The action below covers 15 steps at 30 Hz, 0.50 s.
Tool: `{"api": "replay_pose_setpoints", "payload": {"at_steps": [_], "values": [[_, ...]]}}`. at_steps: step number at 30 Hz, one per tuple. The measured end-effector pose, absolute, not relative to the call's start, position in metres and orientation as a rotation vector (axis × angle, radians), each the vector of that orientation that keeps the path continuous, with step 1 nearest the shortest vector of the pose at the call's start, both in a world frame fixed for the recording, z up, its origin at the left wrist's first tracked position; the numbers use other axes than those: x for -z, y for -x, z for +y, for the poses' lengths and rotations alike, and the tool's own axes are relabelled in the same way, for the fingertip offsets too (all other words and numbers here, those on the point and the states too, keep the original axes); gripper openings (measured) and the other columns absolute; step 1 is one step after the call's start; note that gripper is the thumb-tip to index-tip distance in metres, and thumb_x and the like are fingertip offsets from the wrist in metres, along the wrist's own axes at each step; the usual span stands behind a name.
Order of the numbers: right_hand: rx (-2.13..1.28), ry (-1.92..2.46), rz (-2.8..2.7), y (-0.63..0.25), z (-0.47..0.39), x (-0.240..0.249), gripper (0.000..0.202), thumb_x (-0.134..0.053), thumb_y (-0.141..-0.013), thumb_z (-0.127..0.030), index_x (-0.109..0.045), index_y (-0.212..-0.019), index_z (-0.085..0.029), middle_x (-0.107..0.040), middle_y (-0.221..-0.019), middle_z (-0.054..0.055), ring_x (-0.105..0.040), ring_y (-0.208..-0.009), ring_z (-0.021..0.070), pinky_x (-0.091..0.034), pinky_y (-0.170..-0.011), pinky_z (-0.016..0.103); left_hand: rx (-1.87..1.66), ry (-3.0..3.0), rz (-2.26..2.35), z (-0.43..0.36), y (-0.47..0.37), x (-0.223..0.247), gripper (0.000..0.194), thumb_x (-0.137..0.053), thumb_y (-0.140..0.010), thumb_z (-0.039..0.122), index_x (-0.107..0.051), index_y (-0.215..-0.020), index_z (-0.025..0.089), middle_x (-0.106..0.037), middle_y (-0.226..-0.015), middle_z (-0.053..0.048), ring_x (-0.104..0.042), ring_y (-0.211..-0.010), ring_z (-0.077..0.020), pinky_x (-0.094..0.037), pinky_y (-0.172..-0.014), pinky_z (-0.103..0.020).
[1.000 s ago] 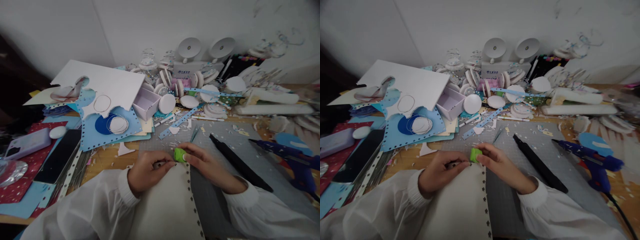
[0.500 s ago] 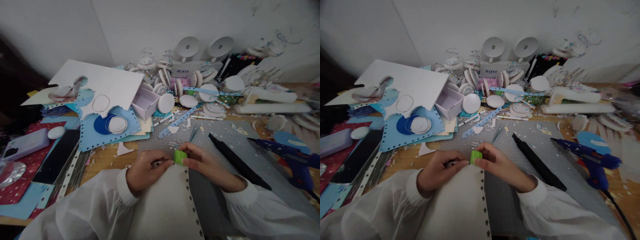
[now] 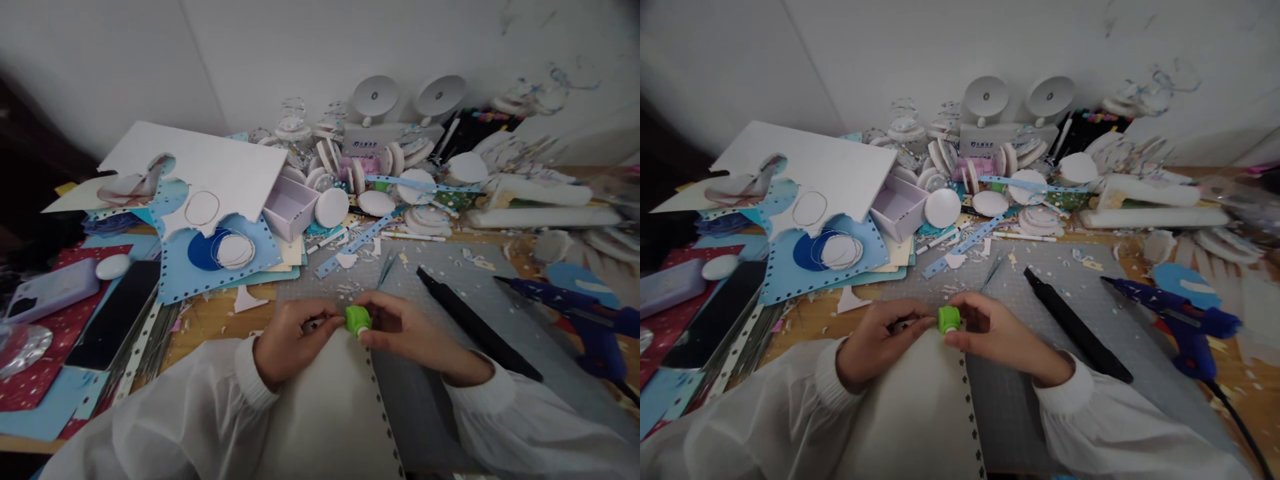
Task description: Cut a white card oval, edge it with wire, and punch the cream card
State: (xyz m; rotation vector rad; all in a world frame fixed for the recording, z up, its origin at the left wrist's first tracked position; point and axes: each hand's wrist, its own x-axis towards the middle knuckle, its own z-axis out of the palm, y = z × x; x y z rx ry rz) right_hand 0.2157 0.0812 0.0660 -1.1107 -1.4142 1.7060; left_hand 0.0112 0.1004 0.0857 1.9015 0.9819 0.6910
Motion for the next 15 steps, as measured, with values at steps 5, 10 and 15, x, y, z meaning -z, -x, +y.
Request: {"api": "replay_pose_setpoints", "payload": {"at_steps": [5,10,15], "values": [[-1.698,1.123,-1.464,-0.2177,0.0815,-0.0644,0.034,-0.074,-0.070,-0.037,-0.056,-0.095,-0.022,-0.057,-0.086,0.000,-0.056,-0.080,0.0146,-0.046,-0.071,0.027,-0.717,-1.908,0.981,0.1004,-0.0113,-0.0836,0.016,-0.055,-0.085,0.021,-0.067,-0.077,0.014,-0.061,-0.062,0.001,-0.048,-0.054,-0.0081,-0.034,-0.051,-0.017],[-1.692,1.165,-1.424,-0.2186,0.0822,-0.0668,0.036,-0.075,-0.069,-0.039,-0.056,-0.093,-0.021,-0.057,-0.084,0.000,-0.055,-0.078,0.0148,-0.046,-0.068,0.026,-0.763,-1.895,0.990,0.0998,-0.0107,-0.0829,0.014,-0.057,-0.085,0.020,-0.067,-0.078,0.014,-0.063,-0.064,0.001,-0.049,-0.054,-0.0074,-0.035,-0.051,-0.016],[-1.666,1.139,-1.444,-0.2163,0.0817,-0.0645,0.036,-0.076,-0.068,-0.035,-0.056,-0.095,-0.022,-0.058,-0.087,0.001,-0.057,-0.083,0.0165,-0.047,-0.075,0.029,-0.763,-1.890,0.990,0.1002,-0.0110,-0.0828,0.014,-0.056,-0.085,0.020,-0.067,-0.078,0.014,-0.064,-0.065,0.001,-0.052,-0.056,-0.0083,-0.037,-0.053,-0.017]]}}
